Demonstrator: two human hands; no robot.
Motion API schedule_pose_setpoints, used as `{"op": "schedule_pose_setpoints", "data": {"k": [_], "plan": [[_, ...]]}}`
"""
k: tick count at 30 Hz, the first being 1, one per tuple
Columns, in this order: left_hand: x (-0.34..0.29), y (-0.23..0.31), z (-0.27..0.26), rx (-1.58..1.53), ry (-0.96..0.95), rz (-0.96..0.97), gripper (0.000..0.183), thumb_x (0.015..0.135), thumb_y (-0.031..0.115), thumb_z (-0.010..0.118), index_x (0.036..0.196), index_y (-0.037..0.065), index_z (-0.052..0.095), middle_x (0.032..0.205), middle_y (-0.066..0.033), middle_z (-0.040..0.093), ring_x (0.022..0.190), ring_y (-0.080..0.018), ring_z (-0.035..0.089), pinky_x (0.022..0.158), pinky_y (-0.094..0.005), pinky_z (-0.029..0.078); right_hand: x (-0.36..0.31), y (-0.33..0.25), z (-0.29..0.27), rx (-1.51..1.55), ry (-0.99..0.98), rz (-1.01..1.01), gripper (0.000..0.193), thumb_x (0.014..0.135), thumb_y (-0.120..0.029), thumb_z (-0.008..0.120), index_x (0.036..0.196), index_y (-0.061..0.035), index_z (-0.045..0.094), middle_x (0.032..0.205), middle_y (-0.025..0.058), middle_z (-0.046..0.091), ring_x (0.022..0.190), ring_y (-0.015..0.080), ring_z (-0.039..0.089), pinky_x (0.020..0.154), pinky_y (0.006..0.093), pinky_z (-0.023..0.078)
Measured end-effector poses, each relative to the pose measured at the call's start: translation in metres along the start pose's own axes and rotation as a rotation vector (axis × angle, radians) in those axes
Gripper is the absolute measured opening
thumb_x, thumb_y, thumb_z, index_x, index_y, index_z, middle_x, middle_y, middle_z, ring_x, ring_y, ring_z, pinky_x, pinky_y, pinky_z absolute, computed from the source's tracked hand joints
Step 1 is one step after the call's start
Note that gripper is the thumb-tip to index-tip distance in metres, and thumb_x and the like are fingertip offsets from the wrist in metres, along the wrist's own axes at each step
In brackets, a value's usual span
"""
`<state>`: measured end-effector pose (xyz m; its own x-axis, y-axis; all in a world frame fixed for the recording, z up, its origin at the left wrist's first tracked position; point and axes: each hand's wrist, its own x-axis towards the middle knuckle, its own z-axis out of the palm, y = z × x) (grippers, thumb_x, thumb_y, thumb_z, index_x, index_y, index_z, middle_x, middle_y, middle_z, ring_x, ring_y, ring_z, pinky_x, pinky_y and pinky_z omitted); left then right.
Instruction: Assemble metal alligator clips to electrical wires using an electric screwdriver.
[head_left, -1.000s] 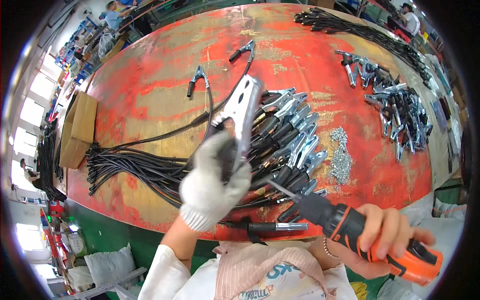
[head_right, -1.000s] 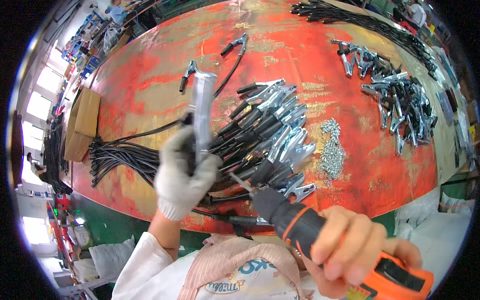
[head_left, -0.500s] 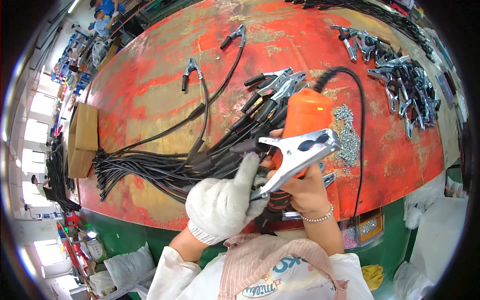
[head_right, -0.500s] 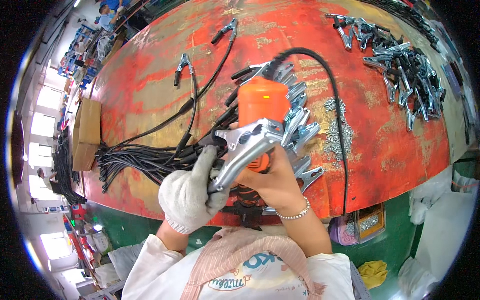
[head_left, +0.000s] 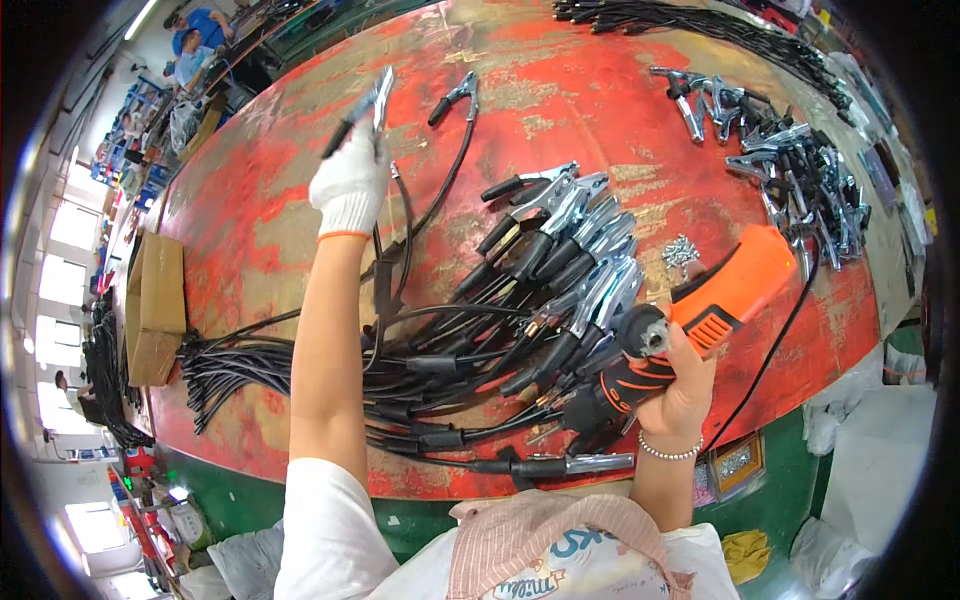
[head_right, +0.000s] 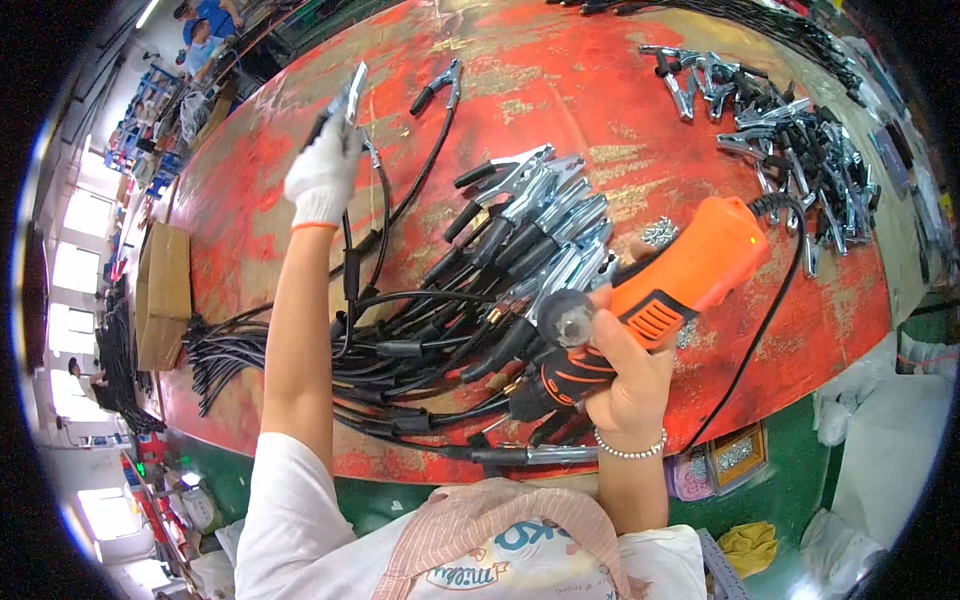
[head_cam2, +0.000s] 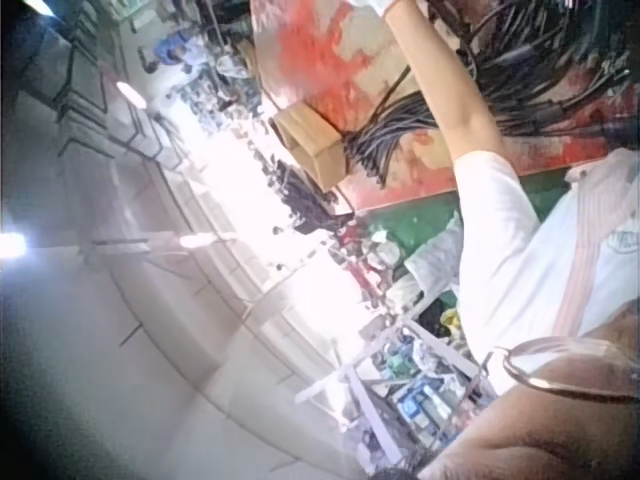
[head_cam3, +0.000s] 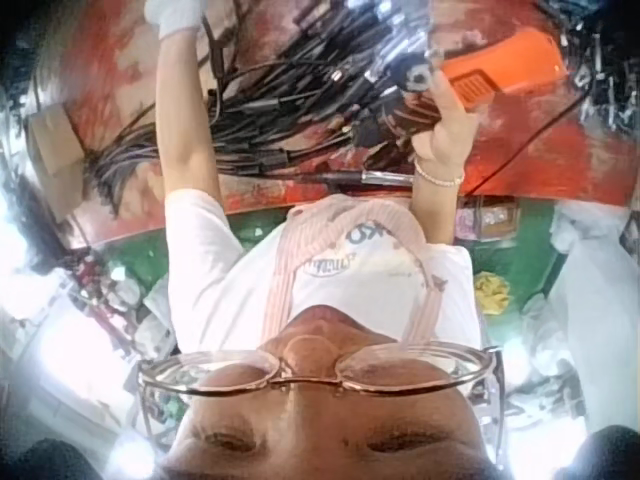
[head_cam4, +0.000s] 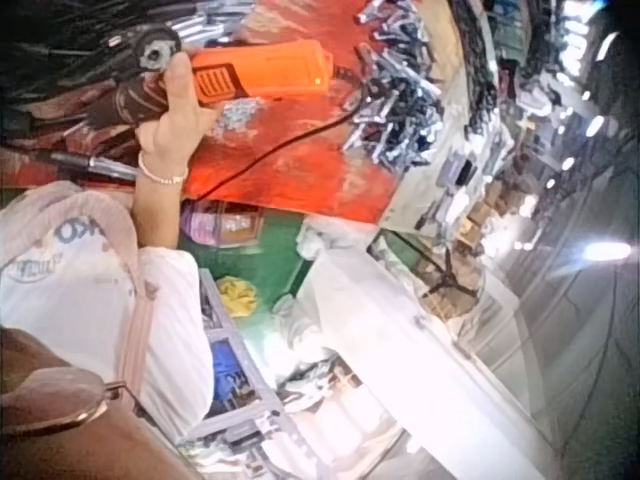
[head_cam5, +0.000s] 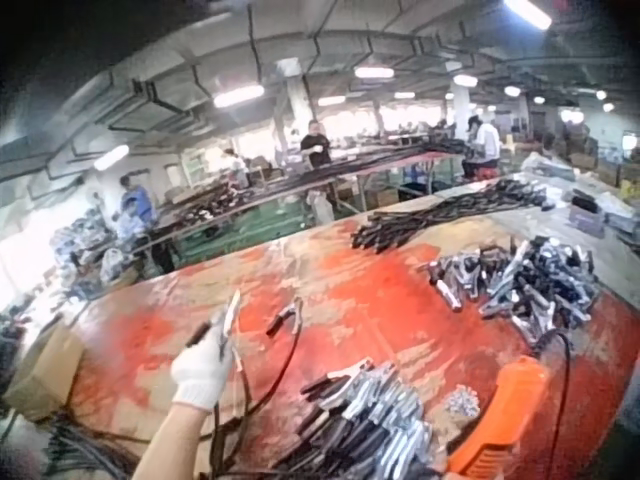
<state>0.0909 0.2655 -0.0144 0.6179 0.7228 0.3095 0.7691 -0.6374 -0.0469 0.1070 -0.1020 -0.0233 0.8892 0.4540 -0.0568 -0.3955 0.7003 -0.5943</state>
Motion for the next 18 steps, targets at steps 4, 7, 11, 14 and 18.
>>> {"op": "schedule_pose_setpoints", "data": {"k": [4,7,11,14,18], "plan": [[-0.005,-0.002,0.08,0.051,-0.238,0.011,0.038,0.089,0.041,0.041,0.121,0.021,0.049,0.092,-0.017,0.065,0.081,-0.0349,0.064,0.068,-0.0484,0.051,0.002,-0.008,-0.008,-0.045,0.003,-0.069,0.06,0.082,0.004,0.059,0.135,-0.0062,0.031,0.095,0.0073,0.058,0.083,0.0142,0.059,0.071,0.029,0.052],[-0.02,-0.009,0.09,0.164,-0.052,0.139,0.046,0.089,0.046,0.04,0.127,0.02,0.048,0.106,-0.0164,0.059,0.091,-0.0336,0.06,0.074,-0.046,0.049,0.002,-0.008,-0.017,-0.089,0.008,-0.133,0.062,0.086,-0.003,0.054,0.139,-0.0058,0.023,0.097,0.0102,0.057,0.08,0.017,0.058,0.067,0.0316,0.052],[-0.041,0.016,0.023,-0.025,0.297,0.406,0.036,0.083,0.031,0.055,0.115,0.014,0.055,0.101,-0.0137,0.059,0.085,-0.0308,0.058,0.07,-0.0437,0.048,0.004,-0.014,-0.026,-0.079,-0.045,-0.178,0.061,0.086,-0.004,0.053,0.14,-0.0062,0.023,0.098,0.0119,0.054,0.081,0.0181,0.056,0.07,0.0337,0.05],[-0.109,0.042,-0.029,-0.371,0.2,0.763,0.017,0.077,0.018,0.06,0.095,0.016,0.062,0.073,-0.0054,0.06,0.067,-0.0249,0.059,0.058,-0.0374,0.048,0.004,-0.021,-0.02,-0.138,0.032,-0.222,0.054,0.086,-0.008,0.056,0.133,-0.0038,0.03,0.096,0.0114,0.052,0.078,0.0166,0.053,0.066,0.0322,0.047],[-0.185,0.059,-0.043,-0.308,-0.069,0.842,0.02,0.077,0.022,0.061,0.096,0.016,0.061,0.07,-0.0024,0.061,0.063,-0.0209,0.061,0.055,-0.0358,0.048,-0.001,-0.033,-0.029,-0.114,0.046,-0.221,0.047,0.085,-0.012,0.057,0.126,-0.0031,0.035,0.094,0.0106,0.052,0.076,0.0155,0.052,0.063,0.031,0.045]]}}
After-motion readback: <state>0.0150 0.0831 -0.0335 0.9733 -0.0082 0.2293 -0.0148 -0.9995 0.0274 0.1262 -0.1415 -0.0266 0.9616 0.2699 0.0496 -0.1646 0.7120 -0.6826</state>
